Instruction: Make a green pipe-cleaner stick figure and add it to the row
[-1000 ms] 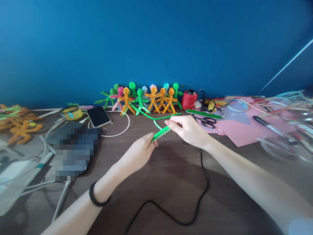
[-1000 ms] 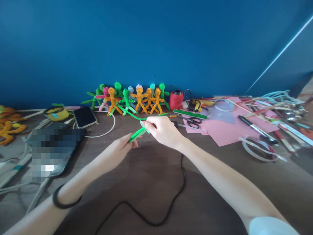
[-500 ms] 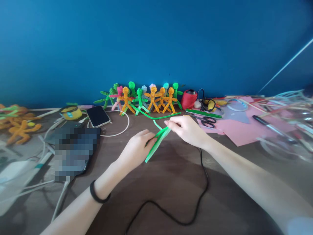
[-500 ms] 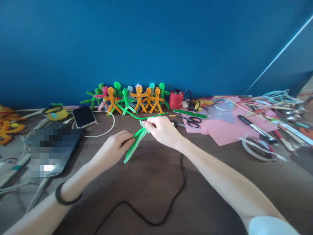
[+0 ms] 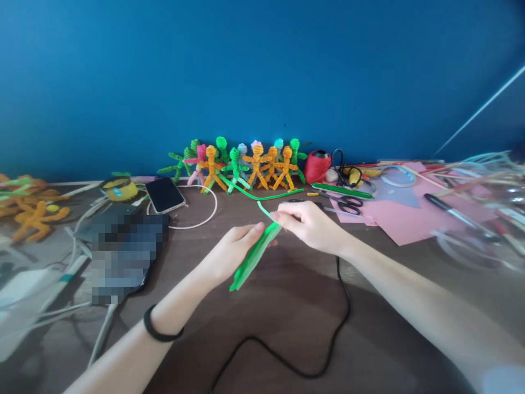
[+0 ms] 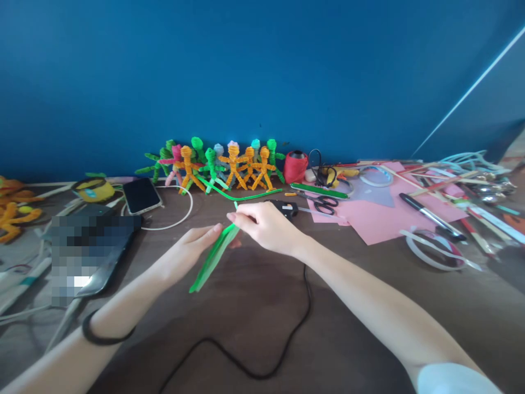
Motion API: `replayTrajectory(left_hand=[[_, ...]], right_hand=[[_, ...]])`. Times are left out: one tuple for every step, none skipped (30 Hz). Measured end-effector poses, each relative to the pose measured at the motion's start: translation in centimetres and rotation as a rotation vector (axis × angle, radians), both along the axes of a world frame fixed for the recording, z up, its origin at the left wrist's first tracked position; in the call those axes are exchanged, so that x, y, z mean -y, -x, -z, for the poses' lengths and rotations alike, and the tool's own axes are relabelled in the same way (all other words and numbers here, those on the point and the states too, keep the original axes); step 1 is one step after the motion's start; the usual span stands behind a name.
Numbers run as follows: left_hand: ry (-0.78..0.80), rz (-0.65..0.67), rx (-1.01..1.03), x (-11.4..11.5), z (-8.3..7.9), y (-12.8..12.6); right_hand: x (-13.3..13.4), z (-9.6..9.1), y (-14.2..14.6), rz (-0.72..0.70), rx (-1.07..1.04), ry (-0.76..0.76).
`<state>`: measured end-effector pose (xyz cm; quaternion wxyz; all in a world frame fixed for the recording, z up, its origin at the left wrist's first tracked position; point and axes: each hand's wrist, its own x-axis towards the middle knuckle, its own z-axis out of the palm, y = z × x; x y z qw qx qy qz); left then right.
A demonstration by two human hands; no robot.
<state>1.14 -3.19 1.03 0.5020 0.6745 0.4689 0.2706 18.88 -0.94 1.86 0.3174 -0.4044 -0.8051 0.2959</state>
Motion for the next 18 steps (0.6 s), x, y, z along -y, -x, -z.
replayTrajectory(left_hand=[[0.125,0.038,0.126,0.09,-0.06,-0.03],[0.231,0.078,0.244,0.19,-0.07,-0.08],[0.317,0.11,0.345,0.3,-0.05,-0.14],[0.387,0.129,0.426,0.41,-0.01,-0.2],[0.443,0.14,0.486,0.51,0.04,-0.26],[0.489,0.144,0.526,0.59,0.09,-0.3],[0.525,0.145,0.551,0.65,0.13,-0.32],[0.551,0.147,0.564,0.69,0.17,-0.33],[0.565,0.152,0.566,0.71,0.2,-0.33],[0.566,0.155,0.558,0.72,0.23,-0.32],[0.553,0.155,0.541,0.7,0.26,-0.31],[0.526,0.154,0.517,0.68,0.29,-0.29],[0.488,0.156,0.485,0.64,0.31,-0.27],[0.44,0.159,0.446,0.59,0.31,-0.24],[0.38,0.165,0.398,0.54,0.3,-0.2],[0.313,0.173,0.341,0.47,0.28,-0.15],[0.247,0.182,0.276,0.4,0.24,-0.1],[0.184,0.189,0.208,0.33,0.19,-0.03]], right_hand=[[0.14,0.04,0.1,-0.031,-0.004,0.005],[0.26,0.08,0.19,-0.061,-0.011,0.012],[0.37,0.11,0.26,-0.09,-0.02,0.02],[0.46,0.12,0.31,-0.116,-0.032,0.027],[0.54,0.12,0.34,-0.138,-0.042,0.034],[0.61,0.1,0.36,-0.154,-0.051,0.04],[0.66,0.06,0.38,-0.163,-0.056,0.047],[0.7,0.0,0.38,-0.165,-0.057,0.052],[0.73,-0.05,0.38,-0.164,-0.054,0.057],[0.75,-0.11,0.37,-0.159,-0.049,0.061],[0.75,-0.15,0.35,-0.151,-0.045,0.064],[0.74,-0.16,0.32,-0.144,-0.041,0.065],[0.7,-0.16,0.27,-0.14,-0.043,0.068],[0.65,-0.11,0.22,-0.14,-0.051,0.073],[0.57,-0.04,0.17,-0.144,-0.063,0.084],[0.48,0.06,0.12,-0.148,-0.079,0.099],[0.38,0.19,0.09,-0.151,-0.095,0.118],[0.27,0.32,0.07,-0.148,-0.11,0.138]])
